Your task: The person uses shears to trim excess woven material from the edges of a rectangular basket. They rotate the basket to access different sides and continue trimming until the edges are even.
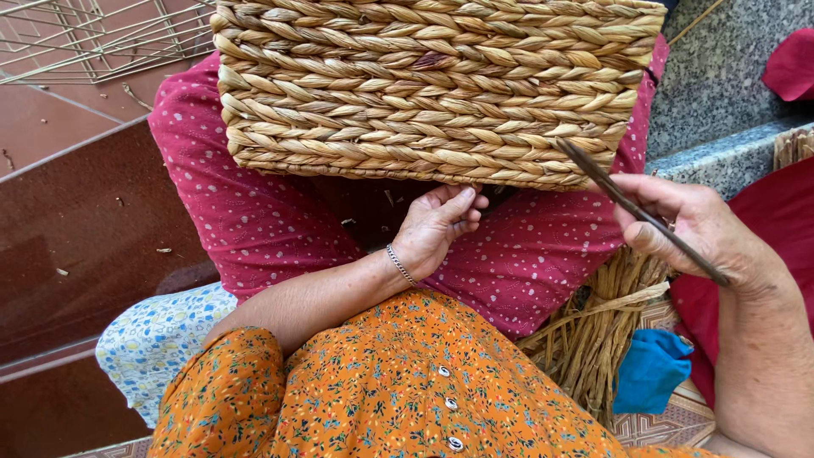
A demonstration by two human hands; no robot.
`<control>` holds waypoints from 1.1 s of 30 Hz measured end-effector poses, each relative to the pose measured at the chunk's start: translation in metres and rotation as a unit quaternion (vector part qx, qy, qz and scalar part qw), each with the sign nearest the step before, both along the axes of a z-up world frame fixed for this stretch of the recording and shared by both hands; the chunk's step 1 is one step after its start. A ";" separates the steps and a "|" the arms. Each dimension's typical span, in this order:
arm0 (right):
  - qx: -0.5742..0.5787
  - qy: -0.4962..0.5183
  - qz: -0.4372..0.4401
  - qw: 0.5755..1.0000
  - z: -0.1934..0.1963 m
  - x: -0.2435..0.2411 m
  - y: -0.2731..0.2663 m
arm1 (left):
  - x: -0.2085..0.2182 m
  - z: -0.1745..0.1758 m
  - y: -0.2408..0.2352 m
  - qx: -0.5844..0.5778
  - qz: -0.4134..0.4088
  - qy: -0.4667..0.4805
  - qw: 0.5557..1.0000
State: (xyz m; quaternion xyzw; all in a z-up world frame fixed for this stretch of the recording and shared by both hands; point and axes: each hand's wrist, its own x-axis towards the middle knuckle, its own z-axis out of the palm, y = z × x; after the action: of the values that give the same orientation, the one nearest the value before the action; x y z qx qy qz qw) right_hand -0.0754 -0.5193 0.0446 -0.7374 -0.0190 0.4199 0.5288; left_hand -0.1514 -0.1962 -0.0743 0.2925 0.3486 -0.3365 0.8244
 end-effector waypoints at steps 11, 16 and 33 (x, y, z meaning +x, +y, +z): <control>-0.174 0.014 0.259 0.950 0.008 0.039 0.058 | 0.004 0.005 -0.005 0.014 0.003 -0.002 1.000; -0.221 0.047 0.309 0.924 0.007 0.051 0.073 | 0.004 0.010 -0.002 -0.005 0.009 0.012 1.000; -0.165 0.056 0.336 0.926 -0.004 0.071 0.105 | 0.004 0.012 -0.001 -0.040 0.024 0.047 0.998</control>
State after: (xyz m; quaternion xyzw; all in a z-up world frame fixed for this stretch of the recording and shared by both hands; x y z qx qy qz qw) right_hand -0.0047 -0.4146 0.0410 -0.7401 -0.1665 0.6103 0.2284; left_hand -0.1473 -0.1976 -0.0621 0.2342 0.3803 -0.3436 0.8261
